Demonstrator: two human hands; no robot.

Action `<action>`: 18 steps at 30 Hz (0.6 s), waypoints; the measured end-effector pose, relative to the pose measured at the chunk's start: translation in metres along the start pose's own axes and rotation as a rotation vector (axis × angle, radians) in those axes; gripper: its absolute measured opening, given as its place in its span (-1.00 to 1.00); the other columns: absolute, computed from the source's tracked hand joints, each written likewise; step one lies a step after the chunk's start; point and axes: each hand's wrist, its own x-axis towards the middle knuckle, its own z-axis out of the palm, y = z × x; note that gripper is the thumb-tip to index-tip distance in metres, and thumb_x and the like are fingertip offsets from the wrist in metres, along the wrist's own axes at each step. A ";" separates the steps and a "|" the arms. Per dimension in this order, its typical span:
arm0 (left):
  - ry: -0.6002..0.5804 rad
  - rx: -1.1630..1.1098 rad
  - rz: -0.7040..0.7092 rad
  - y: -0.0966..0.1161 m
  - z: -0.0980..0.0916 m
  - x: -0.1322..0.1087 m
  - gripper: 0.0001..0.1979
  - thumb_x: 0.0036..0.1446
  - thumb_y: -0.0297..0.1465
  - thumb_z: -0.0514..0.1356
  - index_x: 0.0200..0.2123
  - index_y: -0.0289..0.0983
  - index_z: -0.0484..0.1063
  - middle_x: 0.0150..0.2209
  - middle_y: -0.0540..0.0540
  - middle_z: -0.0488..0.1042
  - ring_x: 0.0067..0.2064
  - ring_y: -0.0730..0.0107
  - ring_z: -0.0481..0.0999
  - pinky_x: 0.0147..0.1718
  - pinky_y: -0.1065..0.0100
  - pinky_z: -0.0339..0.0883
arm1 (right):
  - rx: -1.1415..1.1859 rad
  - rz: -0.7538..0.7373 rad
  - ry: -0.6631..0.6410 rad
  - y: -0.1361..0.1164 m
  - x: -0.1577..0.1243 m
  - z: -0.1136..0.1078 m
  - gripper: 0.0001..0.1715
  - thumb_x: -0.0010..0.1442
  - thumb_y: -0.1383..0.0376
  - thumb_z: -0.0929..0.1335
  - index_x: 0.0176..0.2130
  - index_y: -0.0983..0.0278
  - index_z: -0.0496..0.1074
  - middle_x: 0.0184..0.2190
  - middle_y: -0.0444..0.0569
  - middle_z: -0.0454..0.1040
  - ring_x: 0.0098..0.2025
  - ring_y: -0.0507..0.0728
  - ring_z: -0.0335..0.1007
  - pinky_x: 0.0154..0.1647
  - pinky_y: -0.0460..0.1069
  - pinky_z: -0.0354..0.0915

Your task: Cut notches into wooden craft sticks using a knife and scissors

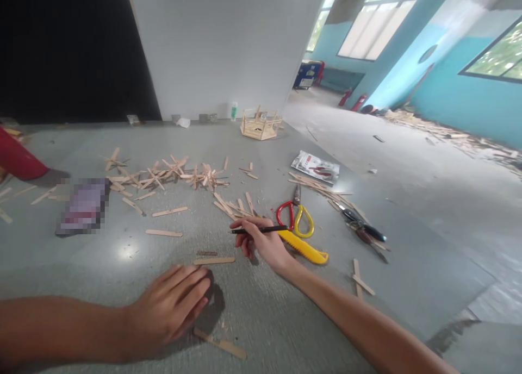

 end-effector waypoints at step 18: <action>-0.074 0.112 0.055 0.006 0.005 0.001 -0.58 0.41 -0.38 0.00 0.01 -0.59 0.51 0.03 -0.45 0.60 0.08 -0.11 0.60 0.12 0.10 0.42 | -0.110 0.080 -0.178 -0.009 -0.009 0.016 -0.53 0.15 0.00 0.52 -0.47 0.25 0.34 -0.68 -0.19 0.45 -0.72 -0.05 0.27 -0.75 -0.16 0.21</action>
